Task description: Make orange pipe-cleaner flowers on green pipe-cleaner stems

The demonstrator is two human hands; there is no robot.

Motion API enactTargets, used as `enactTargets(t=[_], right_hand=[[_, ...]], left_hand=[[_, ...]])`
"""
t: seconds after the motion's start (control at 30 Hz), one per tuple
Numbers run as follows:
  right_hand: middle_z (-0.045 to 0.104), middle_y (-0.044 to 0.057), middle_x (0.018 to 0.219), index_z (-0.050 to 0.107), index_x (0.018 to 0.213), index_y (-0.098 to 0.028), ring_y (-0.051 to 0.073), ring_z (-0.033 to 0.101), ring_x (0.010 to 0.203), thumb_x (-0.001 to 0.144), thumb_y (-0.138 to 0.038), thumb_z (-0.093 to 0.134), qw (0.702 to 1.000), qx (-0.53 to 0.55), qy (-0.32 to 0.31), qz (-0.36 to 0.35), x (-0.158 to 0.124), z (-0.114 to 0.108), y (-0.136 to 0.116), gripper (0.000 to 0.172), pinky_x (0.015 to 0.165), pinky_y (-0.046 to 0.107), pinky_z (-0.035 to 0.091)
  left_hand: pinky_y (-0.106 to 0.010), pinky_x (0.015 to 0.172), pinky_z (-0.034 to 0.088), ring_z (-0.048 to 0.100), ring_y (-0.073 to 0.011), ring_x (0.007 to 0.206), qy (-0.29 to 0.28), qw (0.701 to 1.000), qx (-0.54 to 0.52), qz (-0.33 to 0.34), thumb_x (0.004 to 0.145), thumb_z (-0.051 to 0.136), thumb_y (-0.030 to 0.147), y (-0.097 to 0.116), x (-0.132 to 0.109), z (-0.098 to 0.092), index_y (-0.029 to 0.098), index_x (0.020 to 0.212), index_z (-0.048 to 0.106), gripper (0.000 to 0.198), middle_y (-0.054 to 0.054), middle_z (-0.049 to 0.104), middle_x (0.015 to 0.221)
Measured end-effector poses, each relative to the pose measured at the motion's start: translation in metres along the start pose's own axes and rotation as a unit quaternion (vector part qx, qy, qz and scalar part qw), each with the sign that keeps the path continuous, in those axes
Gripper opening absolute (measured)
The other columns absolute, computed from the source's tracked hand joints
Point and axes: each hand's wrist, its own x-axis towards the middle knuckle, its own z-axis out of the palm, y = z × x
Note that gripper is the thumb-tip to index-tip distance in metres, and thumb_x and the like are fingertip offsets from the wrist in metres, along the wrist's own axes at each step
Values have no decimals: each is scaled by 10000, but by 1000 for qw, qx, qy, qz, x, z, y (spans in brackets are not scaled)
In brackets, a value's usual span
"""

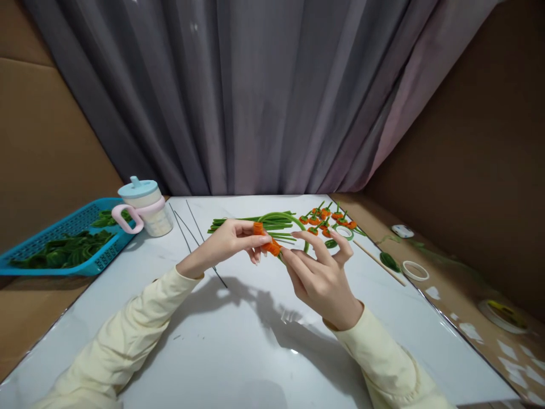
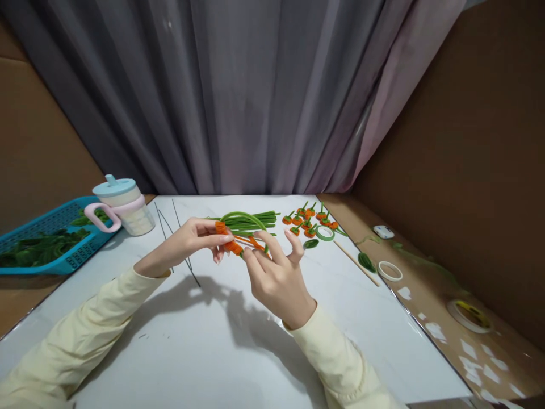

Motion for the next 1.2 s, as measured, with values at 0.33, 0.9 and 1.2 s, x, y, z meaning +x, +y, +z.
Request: enactTargets(t=[0.33, 0.9, 1.2], right_hand=[[654, -25, 607, 547, 834, -172, 176, 630, 943, 814, -19, 486, 999, 6, 20, 41, -4, 7, -12, 166, 976, 430, 243], [633, -44, 554, 561, 868, -161, 178, 633, 944, 782, -1, 514, 997, -1, 43, 62, -5, 8, -10, 188, 1001, 430, 180], [662, -40, 614, 572, 880, -177, 181, 626, 944, 828, -33, 498, 994, 29, 42, 101, -4, 12, -14, 170, 968, 415, 201]], left_hand=[[-208, 513, 458, 535, -99, 526, 25, 992, -122, 9, 795, 621, 271, -21, 5, 11, 104, 727, 628, 180, -24, 579, 621], [-229, 572, 483, 577, -111, 583, 21, 983, -180, 1, 865, 541, 281, -17, 5, 18, 67, 793, 663, 257, -44, 604, 651], [-217, 555, 465, 546, -91, 552, 21, 979, -204, 14, 838, 582, 306, -23, 6, 21, 74, 781, 657, 251, -21, 574, 627]])
